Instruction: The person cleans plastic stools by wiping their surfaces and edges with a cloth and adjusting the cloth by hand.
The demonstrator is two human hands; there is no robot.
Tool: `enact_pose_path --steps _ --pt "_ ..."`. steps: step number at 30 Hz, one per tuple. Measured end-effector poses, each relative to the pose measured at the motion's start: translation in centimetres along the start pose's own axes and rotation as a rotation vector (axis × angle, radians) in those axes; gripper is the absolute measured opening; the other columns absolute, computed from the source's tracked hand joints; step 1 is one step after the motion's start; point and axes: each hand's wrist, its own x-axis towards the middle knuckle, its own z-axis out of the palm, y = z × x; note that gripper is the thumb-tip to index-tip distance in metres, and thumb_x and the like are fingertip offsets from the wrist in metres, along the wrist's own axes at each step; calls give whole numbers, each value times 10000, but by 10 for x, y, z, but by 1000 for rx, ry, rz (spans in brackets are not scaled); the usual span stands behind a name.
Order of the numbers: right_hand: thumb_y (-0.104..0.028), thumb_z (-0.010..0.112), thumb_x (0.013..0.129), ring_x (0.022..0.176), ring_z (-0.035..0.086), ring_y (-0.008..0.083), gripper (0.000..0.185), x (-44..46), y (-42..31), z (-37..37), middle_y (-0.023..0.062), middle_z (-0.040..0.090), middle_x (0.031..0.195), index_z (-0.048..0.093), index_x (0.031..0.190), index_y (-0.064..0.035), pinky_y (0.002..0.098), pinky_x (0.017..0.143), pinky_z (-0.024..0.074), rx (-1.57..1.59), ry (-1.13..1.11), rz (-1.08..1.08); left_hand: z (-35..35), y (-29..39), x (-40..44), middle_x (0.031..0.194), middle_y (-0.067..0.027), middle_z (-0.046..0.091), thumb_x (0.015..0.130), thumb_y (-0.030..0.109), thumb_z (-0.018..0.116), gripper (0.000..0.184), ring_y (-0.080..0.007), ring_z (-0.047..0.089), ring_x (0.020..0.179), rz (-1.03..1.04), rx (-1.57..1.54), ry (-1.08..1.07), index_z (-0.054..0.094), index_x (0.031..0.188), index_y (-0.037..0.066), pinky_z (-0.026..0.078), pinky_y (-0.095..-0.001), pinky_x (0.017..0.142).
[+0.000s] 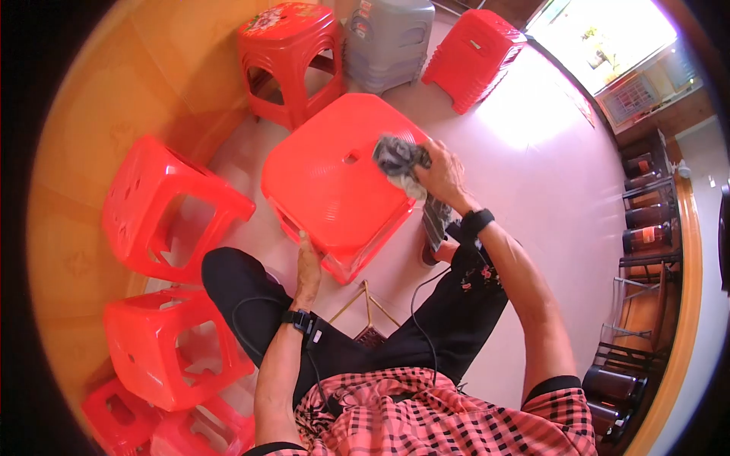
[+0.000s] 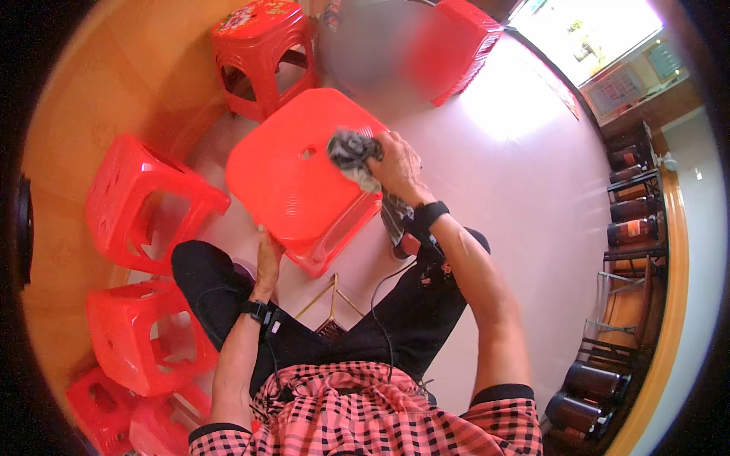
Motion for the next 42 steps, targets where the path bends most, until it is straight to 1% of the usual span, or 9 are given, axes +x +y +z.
enact_pose_path --steps 4,9,13,20,24,26,31,40,42 --pt "-251 678 718 948 578 374 342 -1 -24 10 177 569 989 563 956 -33 472 777 477 -101 123 212 1 16 -11 1341 -144 473 1001 476 248 639 -248 468 1210 -13 9 -37 353 1373 -32 346 -357 1035" --pt "-287 671 718 930 568 363 419 -43 -74 30 176 541 996 546 1021 -26 479 770 465 70 6 -56 -11 29 -20 1306 -174 466 992 326 396 524 -261 446 1200 14 314 203 344 1352 -52 328 -371 1031" --pt "-285 671 717 922 572 371 413 -48 -107 31 178 566 936 564 1006 -10 469 764 469 180 -63 -59 40 117 -54 1275 -214 414 929 212 507 512 -299 395 1222 369 705 225 331 1327 -58 294 -398 1047" --pt "-260 508 811 799 619 396 342 -32 -135 38 261 625 820 573 795 75 455 679 469 1099 -300 155 77 142 -44 1261 -245 366 811 114 637 661 -414 385 1182 639 919 60 297 1362 -23 311 -453 1016" --pt "-258 572 806 794 591 353 289 -36 -116 40 174 618 819 599 880 19 438 737 462 583 -125 -159 54 129 -21 1189 -245 383 761 73 650 643 -411 415 1104 774 1105 -20 370 1335 -3 344 -458 974" --pt "-217 634 784 893 553 314 235 -32 -104 33 118 598 935 612 937 -40 418 794 433 261 237 -282 62 136 -18 1138 -228 396 728 58 649 608 -413 421 1072 726 1122 -104 428 1292 -4 345 -472 972" --pt "-164 656 773 949 516 279 211 -22 -68 51 86 556 1027 603 954 -70 406 807 408 182 262 -227 53 155 1 1118 -209 415 691 8 621 602 -401 450 1062 672 1229 -277 455 1269 25 395 -432 941" --pt "-125 647 755 942 522 281 214 -22 -68 54 84 562 1037 592 954 -67 401 794 414 109 257 -244 -29 175 97 1098 -213 541 755 34 565 502 -375 533 1045 792 1019 145 492 1252 31 425 -393 925" --pt "-118 645 751 942 523 281 212 -21 -68 54 84 562 1034 592 950 -67 401 795 415 96 256 -253 -50 173 131 1065 -215 574 766 62 558 464 -366 559 1023 635 922 169 510 1226 23 434 -392 912"
